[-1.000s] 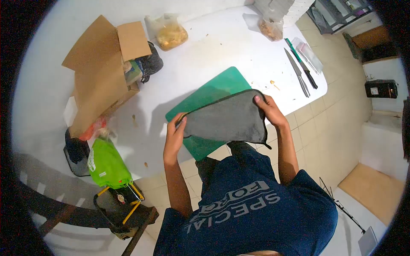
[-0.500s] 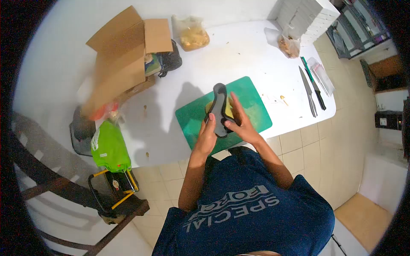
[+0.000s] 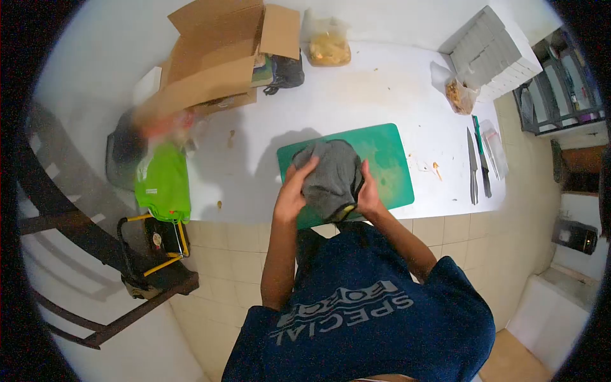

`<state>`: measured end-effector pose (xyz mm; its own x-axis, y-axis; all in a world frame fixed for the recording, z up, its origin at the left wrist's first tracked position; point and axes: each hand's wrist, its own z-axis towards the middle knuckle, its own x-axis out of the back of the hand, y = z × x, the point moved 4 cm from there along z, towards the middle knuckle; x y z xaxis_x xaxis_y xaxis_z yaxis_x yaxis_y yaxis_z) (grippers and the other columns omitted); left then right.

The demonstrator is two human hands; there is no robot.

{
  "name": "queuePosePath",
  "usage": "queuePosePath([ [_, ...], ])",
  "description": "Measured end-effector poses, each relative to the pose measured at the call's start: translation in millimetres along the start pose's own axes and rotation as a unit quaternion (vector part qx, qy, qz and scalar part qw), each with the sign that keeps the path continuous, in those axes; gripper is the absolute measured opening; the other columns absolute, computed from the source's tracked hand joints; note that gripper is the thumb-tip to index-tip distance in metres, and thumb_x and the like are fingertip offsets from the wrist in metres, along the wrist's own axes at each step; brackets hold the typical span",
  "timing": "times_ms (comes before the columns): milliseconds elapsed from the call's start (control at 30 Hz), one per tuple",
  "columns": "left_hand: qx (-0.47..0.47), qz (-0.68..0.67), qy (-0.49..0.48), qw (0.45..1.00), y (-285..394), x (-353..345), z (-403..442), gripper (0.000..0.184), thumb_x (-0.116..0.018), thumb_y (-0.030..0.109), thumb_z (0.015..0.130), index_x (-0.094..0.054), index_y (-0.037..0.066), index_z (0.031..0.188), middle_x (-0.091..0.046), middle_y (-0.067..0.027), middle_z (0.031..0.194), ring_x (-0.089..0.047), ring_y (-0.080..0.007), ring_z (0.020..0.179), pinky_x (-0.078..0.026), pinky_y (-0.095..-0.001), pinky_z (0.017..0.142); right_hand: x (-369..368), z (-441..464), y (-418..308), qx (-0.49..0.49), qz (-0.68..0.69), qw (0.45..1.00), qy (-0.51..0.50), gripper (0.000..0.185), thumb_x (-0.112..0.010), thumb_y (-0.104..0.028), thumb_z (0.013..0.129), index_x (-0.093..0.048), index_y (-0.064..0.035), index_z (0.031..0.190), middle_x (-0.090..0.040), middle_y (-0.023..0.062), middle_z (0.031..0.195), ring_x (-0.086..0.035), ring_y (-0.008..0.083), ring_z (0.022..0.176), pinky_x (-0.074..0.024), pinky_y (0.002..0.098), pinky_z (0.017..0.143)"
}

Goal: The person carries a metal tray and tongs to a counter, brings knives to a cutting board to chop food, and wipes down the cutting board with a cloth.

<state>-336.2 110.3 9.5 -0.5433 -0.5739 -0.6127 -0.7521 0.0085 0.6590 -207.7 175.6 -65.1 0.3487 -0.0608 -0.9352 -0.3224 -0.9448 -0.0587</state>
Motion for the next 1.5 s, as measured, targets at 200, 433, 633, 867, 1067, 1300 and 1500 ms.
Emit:
queuePosePath([
  [200,-0.068,0.426,0.002,0.902,-5.6,18.8,38.8,0.043,-0.068,0.015,0.087,-0.055,0.003,0.126,-0.063,-0.0061,0.116,-0.061,-0.0178,0.104,-0.048,-0.0343,0.092,-11.8,0.2,0.6,-0.015,-0.119,0.991,0.053,0.055,-0.052,-0.042,0.096,-0.046,-0.0040,0.135,-0.054,0.0148,0.132,-0.054,0.0277,0.118,-0.0417,0.0423,0.103],
  [433,-0.015,0.371,0.068,0.926,-31.0,35.5,51.0,0.069,-0.059,0.038,0.094,-0.028,0.009,0.149,-0.032,-0.0155,0.151,-0.050,-0.0277,0.126,-0.045,-0.0406,0.094,-1.0,17.7,-118.4,0.184,0.007,0.976,-0.113,0.044,-0.044,-0.039,0.101,-0.049,-0.0084,0.132,-0.059,0.0108,0.126,-0.059,0.0259,0.109,-0.0520,0.0416,0.082],
  [633,-0.193,0.171,-0.073,0.963,-24.1,-38.4,119.3,0.056,-0.042,0.041,0.101,-0.035,0.007,0.145,-0.041,-0.0122,0.145,-0.047,-0.0270,0.127,-0.036,-0.0407,0.107,-35.9,26.0,-121.2,0.164,-0.267,0.942,0.120,0.049,-0.057,-0.031,0.096,-0.046,-0.0011,0.133,-0.055,0.0110,0.126,-0.054,0.0239,0.115,-0.0433,0.0380,0.099],
  [867,-0.038,0.270,-0.094,0.958,-79.7,-50.7,170.1,0.045,-0.051,0.027,0.098,-0.048,0.001,0.135,-0.058,-0.0155,0.124,-0.056,-0.0243,0.114,-0.042,-0.0363,0.100,33.9,62.5,-132.2,0.315,-0.372,0.854,0.181,0.039,-0.051,-0.034,0.099,-0.056,-0.0003,0.118,-0.057,0.0078,0.113,-0.053,0.0169,0.103,-0.0435,0.0332,0.091],
  [1067,-0.116,0.614,-0.185,0.759,-72.1,-89.7,171.6,0.053,-0.059,0.022,0.093,-0.043,0.003,0.139,-0.050,-0.0268,0.133,-0.050,-0.0343,0.124,-0.039,-0.0399,0.104,103.3,112.6,-162.3,0.268,-0.060,0.954,0.121,0.028,-0.048,-0.029,0.098,-0.059,-0.0041,0.106,-0.063,0.0108,0.099,-0.062,0.0218,0.086,-0.0516,0.0350,0.076],
  [1300,-0.145,0.498,-0.077,0.852,-69.7,-31.5,134.8,0.050,-0.060,0.015,0.092,-0.045,0.006,0.138,-0.049,-0.0163,0.139,-0.051,-0.0307,0.123,-0.041,-0.0400,0.102,42.1,142.1,-240.3,0.438,-0.736,0.396,0.331,0.036,-0.066,-0.008,0.077,-0.055,0.0058,0.109,-0.060,0.0221,0.113,-0.062,0.0372,0.088,-0.0502,0.0489,0.077],
  [1500,-0.034,0.507,0.099,0.856,-41.1,56.2,43.9,0.048,-0.058,0.013,0.093,-0.045,0.009,0.139,-0.050,-0.0106,0.138,-0.057,-0.0238,0.115,-0.045,-0.0396,0.098,53.9,223.2,-241.6,0.237,-0.925,0.231,0.187,0.046,-0.055,-0.012,0.082,-0.051,-0.0068,0.128,-0.057,0.0204,0.124,-0.065,0.0390,0.088,-0.0530,0.0501,0.072],
])
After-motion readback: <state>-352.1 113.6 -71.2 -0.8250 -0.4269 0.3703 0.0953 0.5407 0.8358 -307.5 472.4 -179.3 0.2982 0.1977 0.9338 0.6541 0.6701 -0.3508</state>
